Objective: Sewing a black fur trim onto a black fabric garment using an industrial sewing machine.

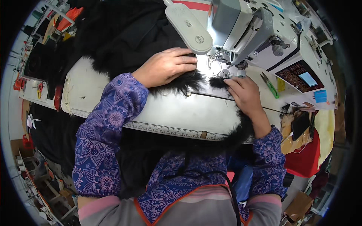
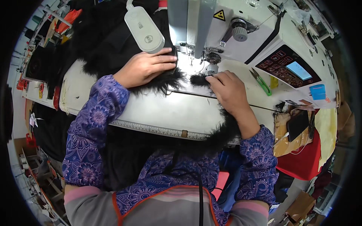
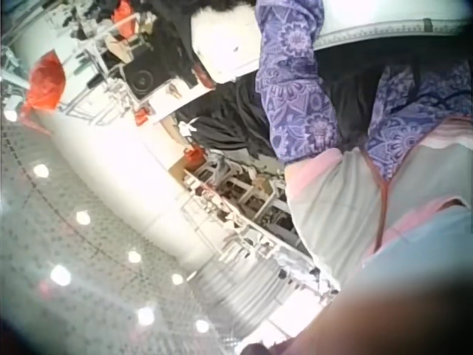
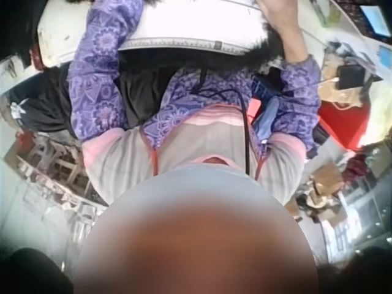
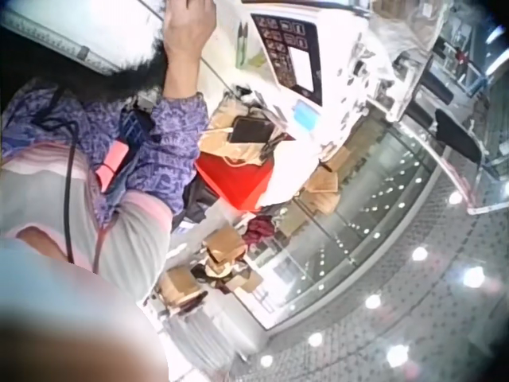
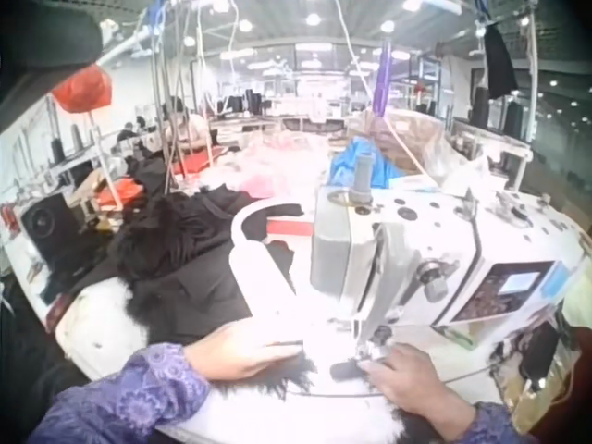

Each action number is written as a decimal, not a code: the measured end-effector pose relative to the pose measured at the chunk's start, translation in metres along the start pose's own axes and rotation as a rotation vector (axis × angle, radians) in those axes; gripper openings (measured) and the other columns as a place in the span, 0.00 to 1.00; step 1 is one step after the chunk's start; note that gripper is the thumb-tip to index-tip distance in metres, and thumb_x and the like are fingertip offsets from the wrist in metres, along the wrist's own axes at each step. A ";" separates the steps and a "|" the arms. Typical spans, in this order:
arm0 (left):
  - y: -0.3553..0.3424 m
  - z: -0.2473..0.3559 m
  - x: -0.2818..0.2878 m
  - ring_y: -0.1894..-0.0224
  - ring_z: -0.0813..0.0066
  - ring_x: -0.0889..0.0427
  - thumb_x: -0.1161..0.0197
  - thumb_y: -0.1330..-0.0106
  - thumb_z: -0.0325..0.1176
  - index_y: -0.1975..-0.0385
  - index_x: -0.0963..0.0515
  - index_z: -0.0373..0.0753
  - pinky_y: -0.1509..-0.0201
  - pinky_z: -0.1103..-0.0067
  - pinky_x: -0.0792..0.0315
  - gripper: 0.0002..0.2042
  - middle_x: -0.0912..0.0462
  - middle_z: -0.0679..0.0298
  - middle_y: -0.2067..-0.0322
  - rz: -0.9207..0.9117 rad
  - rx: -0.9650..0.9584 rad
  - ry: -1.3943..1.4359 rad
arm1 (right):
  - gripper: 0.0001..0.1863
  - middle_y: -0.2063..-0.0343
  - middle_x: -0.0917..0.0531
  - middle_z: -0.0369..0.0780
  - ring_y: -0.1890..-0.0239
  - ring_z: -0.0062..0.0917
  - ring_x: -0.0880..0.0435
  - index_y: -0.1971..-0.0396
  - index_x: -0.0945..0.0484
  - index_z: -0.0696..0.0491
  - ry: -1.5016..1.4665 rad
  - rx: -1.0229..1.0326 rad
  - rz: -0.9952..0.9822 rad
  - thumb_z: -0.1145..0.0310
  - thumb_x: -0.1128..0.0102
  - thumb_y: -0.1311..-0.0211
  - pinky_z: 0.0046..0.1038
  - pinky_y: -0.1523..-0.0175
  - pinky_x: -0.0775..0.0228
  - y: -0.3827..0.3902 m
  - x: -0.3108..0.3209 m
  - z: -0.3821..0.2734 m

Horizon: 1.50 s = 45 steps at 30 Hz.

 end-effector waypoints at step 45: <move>-0.028 0.007 -0.031 0.56 0.63 0.19 0.29 0.48 0.31 0.59 0.18 0.38 0.53 0.71 0.23 0.15 0.18 0.62 0.57 0.161 -0.008 0.192 | 0.17 0.71 0.17 0.39 0.72 0.33 0.19 0.59 0.15 0.42 -0.191 -0.098 -0.108 0.75 0.33 0.51 0.30 0.66 0.27 -0.026 -0.038 0.027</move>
Point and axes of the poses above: each hand's wrist, its own y-axis away from the middle knuckle, its own x-axis out of the back of the hand, z = x × y, the point moved 10 cm from there along -y, towards the middle knuckle
